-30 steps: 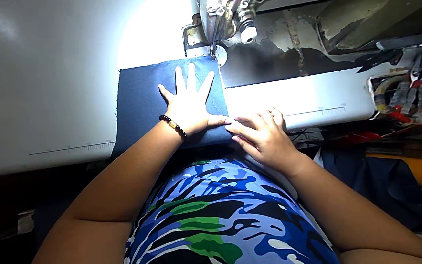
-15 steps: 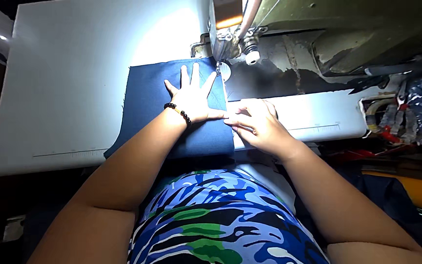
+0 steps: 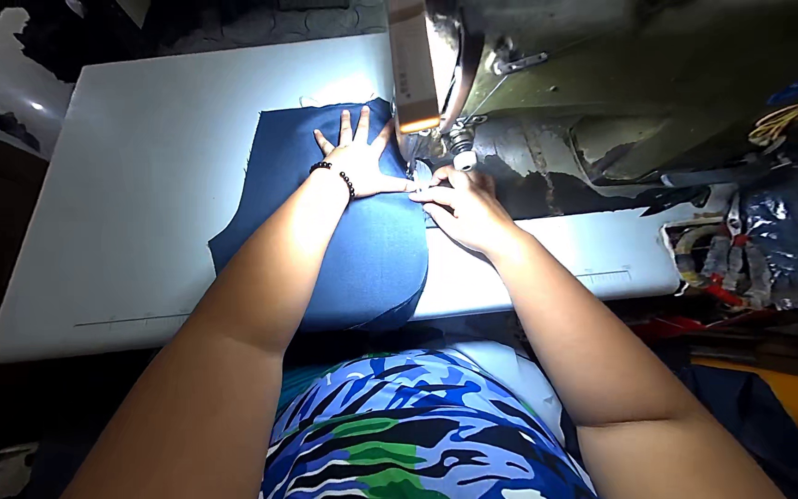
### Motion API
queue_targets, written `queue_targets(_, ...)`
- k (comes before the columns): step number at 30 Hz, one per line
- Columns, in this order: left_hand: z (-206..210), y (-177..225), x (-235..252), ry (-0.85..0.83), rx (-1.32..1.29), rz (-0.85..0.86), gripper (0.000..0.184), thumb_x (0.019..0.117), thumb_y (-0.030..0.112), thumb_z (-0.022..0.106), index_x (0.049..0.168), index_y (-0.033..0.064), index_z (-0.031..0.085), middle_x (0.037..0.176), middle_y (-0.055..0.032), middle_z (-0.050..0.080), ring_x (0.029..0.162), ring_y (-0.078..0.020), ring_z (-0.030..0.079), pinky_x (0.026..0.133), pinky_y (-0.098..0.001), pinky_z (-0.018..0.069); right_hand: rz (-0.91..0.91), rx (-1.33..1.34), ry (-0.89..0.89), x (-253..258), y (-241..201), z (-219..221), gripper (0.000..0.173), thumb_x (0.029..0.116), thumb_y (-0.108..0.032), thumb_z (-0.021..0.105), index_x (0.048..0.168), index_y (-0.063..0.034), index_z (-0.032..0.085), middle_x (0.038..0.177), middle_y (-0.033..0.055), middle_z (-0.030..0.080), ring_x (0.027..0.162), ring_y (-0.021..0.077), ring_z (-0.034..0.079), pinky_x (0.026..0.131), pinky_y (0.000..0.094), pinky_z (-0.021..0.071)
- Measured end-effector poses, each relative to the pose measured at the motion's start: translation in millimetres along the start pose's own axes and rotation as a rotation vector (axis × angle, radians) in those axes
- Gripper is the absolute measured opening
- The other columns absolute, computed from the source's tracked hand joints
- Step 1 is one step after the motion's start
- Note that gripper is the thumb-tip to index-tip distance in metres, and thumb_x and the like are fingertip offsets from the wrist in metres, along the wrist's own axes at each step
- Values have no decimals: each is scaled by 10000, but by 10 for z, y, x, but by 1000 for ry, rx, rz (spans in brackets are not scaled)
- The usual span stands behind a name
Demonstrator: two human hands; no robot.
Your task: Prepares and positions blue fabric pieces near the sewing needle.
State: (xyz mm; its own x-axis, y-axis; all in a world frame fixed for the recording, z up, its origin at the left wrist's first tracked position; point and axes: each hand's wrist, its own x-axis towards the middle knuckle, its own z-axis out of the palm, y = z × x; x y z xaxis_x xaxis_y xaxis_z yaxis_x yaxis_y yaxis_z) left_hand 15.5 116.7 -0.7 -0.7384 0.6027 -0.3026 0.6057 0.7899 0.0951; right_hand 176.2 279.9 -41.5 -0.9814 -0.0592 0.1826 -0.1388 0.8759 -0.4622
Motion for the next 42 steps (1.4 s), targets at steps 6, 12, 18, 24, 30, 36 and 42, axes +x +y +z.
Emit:
queue_targets(6,442,102,-510,403,-149,327,444,1016,416,530,1277,83,668,1381,-137,599,1389,-345,493,1151,-712,251,-21,-18,37,-19,7,12,311,1026,-296,532,1241,-324,754,1310,83,632,1318,306,508,1120,589,295)
queue_targets(12,666,70,-584,372,-266,338,551,1028,480,469,1413,104,585,1504,-116,523,1481,-288,400,1217,-659,144,10,-23,23,-24,-17,10,308,1027,-290,542,1249,-349,747,1310,70,626,1330,294,495,1144,580,269)
queue_targets(18,624,58,-559,366,-240,353,541,1020,465,492,1404,99,601,1493,-122,531,1475,-297,408,1218,-663,142,20,-40,27,-34,-35,10,318,1034,-308,527,1268,-360,736,1319,71,622,1332,300,492,1139,592,266)
queue_targets(24,531,10,-347,349,-164,321,546,1025,473,464,1402,102,596,1510,-127,510,1477,-311,402,1209,-670,175,25,-97,30,-21,-28,38,370,1045,-323,508,1377,-320,670,1354,106,605,1324,324,500,1126,585,296)
queue_targets(30,466,38,-396,304,-101,291,625,1039,536,423,1500,123,510,1592,-95,441,1534,-299,319,1207,-716,108,72,3,-63,-116,-82,-57,422,1016,-259,577,1435,-251,626,1493,138,518,1429,362,423,1206,619,235)
queue_targets(36,706,258,-1137,165,-113,244,922,940,725,483,1624,131,313,1721,-55,203,1604,-273,81,1200,-725,3,-26,2,82,-706,-255,106,394,1017,-337,502,1305,-173,713,1427,77,619,1399,284,512,1205,602,280)
queue_targets(42,758,244,-1175,213,-172,257,814,923,694,546,1525,149,485,1680,-40,314,1586,-282,174,1188,-735,30,-42,-5,155,-658,-273,122,342,965,-278,536,1188,-133,750,1232,75,686,1255,277,586,1115,584,356)
